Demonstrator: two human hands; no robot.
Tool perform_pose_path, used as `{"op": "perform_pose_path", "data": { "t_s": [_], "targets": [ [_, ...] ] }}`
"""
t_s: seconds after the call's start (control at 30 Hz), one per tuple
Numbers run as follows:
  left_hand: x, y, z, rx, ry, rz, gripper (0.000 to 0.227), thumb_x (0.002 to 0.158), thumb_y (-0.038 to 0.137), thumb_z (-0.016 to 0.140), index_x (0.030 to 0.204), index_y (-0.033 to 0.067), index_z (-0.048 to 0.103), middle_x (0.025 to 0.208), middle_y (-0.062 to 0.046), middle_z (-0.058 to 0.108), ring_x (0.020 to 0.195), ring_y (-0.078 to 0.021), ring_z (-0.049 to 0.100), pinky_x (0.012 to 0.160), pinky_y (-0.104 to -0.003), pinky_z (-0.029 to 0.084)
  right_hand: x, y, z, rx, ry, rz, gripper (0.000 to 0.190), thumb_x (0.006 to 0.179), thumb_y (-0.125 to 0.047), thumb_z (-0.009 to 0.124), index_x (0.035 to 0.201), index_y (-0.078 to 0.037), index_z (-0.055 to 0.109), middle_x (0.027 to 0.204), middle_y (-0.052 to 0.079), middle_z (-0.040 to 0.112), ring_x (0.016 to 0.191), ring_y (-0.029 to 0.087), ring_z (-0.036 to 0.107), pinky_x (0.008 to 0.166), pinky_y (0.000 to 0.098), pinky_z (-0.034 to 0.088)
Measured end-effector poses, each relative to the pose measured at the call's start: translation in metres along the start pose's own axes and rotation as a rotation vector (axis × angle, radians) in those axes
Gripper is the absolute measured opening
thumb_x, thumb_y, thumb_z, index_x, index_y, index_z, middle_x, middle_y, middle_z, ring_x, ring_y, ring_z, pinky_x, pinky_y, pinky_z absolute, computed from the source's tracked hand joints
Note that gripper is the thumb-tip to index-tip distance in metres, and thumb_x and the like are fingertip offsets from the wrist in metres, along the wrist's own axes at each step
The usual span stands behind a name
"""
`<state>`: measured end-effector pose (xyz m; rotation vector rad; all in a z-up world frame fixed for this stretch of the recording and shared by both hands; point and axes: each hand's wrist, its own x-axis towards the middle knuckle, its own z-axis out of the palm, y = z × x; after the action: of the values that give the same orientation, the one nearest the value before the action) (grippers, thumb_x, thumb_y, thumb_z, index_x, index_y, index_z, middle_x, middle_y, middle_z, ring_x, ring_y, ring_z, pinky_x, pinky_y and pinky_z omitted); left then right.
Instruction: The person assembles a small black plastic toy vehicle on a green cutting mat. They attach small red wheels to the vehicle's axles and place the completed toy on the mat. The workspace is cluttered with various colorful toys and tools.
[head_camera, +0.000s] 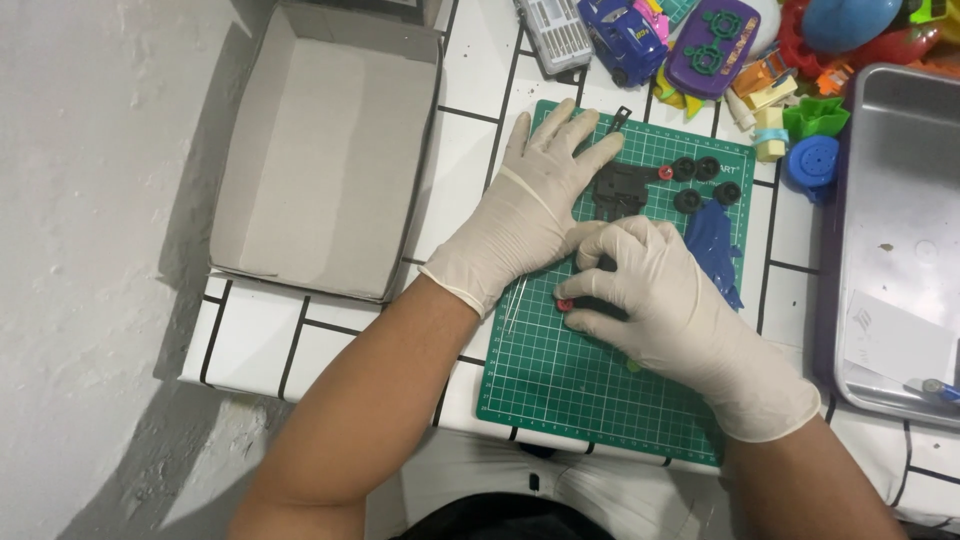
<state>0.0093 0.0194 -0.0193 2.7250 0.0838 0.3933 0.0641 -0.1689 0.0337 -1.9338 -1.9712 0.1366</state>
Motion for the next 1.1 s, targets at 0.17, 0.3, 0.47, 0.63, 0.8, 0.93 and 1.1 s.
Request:
{"op": "perform_pose_path", "data": {
  "t_s": [0.17, 0.3, 0.47, 0.63, 0.8, 0.93, 1.1],
  "targets": [
    [-0.001, 0.001, -0.001, -0.022, 0.01, 0.01, 0.09, 0.086, 0.073, 0.066, 0.151, 0.0147, 0.045, 0.159, -0.02, 0.037, 0.152, -0.0407, 0.022, 0.122, -0.066, 0.013, -0.007, 0.005, -0.003, -0.017, -0.034, 0.105, 0.029, 0.073, -0.041, 0.09, 0.078, -0.022, 0.069, 0.102, -0.002, 0.058, 0.102, 0.024, 0.054, 0.085, 0.0459, 0.04],
    [-0.001, -0.002, 0.002, -0.038, 0.072, 0.035, 0.071, 0.096, 0.06, 0.061, 0.15, 0.0152, 0.048, 0.157, -0.018, 0.04, 0.151, -0.0402, 0.028, 0.123, -0.065, 0.015, 0.002, 0.001, -0.004, 0.018, 0.046, 0.009, 0.019, 0.085, -0.026, 0.082, 0.102, -0.02, 0.075, 0.103, 0.001, 0.061, 0.094, 0.026, 0.059, 0.078, 0.0459, 0.043],
    [0.006, -0.001, -0.01, -0.14, 0.384, -0.026, 0.045, 0.099, 0.037, 0.06, 0.138, 0.013, 0.058, 0.143, -0.01, 0.056, 0.142, -0.0333, 0.045, 0.12, -0.06, 0.03, 0.016, -0.002, 0.008, 0.054, 0.117, -0.099, 0.033, 0.094, 0.009, 0.057, 0.117, -0.01, 0.071, 0.102, 0.008, 0.066, 0.081, 0.03, 0.058, 0.07, 0.0443, 0.046],
    [0.006, -0.002, -0.017, -0.132, 0.607, -0.016, 0.044, 0.105, 0.044, 0.049, 0.133, 0.0125, 0.059, 0.137, -0.007, 0.06, 0.135, -0.03, 0.052, 0.118, -0.055, 0.038, 0.033, -0.003, 0.018, -0.115, 0.132, -0.13, 0.012, 0.094, -0.004, 0.069, 0.101, -0.012, 0.076, 0.088, 0.005, 0.066, 0.072, 0.031, 0.057, 0.053, 0.0457, 0.042],
    [0.005, 0.001, -0.018, -0.167, 0.624, -0.081, 0.047, 0.105, 0.049, 0.045, 0.137, 0.0163, 0.059, 0.14, -0.004, 0.061, 0.14, -0.0282, 0.052, 0.124, -0.058, 0.034, 0.041, -0.002, 0.017, -0.063, 0.105, -0.135, 0.009, 0.084, -0.004, 0.078, 0.089, -0.01, 0.075, 0.085, 0.006, 0.066, 0.068, 0.033, 0.057, 0.051, 0.0467, 0.041],
    [0.008, -0.002, -0.016, -0.151, 0.679, -0.034, 0.046, 0.105, 0.047, 0.045, 0.132, 0.0141, 0.062, 0.136, -0.005, 0.063, 0.135, -0.0285, 0.055, 0.121, -0.056, 0.038, 0.039, 0.001, 0.022, -0.101, 0.09, -0.116, 0.003, 0.089, -0.013, 0.078, 0.09, -0.013, 0.076, 0.089, 0.003, 0.066, 0.076, 0.031, 0.058, 0.057, 0.046, 0.041],
    [0.007, -0.001, -0.017, -0.162, 0.648, -0.044, 0.042, 0.104, 0.043, 0.05, 0.132, 0.014, 0.063, 0.135, -0.004, 0.064, 0.135, -0.027, 0.054, 0.122, -0.054, 0.035, 0.043, 0.003, 0.024, -0.011, 0.067, 0.005, 0.01, 0.084, -0.019, 0.083, 0.083, -0.01, 0.08, 0.083, 0.004, 0.069, 0.08, 0.032, 0.057, 0.061, 0.0473, 0.04]
  ]
}}
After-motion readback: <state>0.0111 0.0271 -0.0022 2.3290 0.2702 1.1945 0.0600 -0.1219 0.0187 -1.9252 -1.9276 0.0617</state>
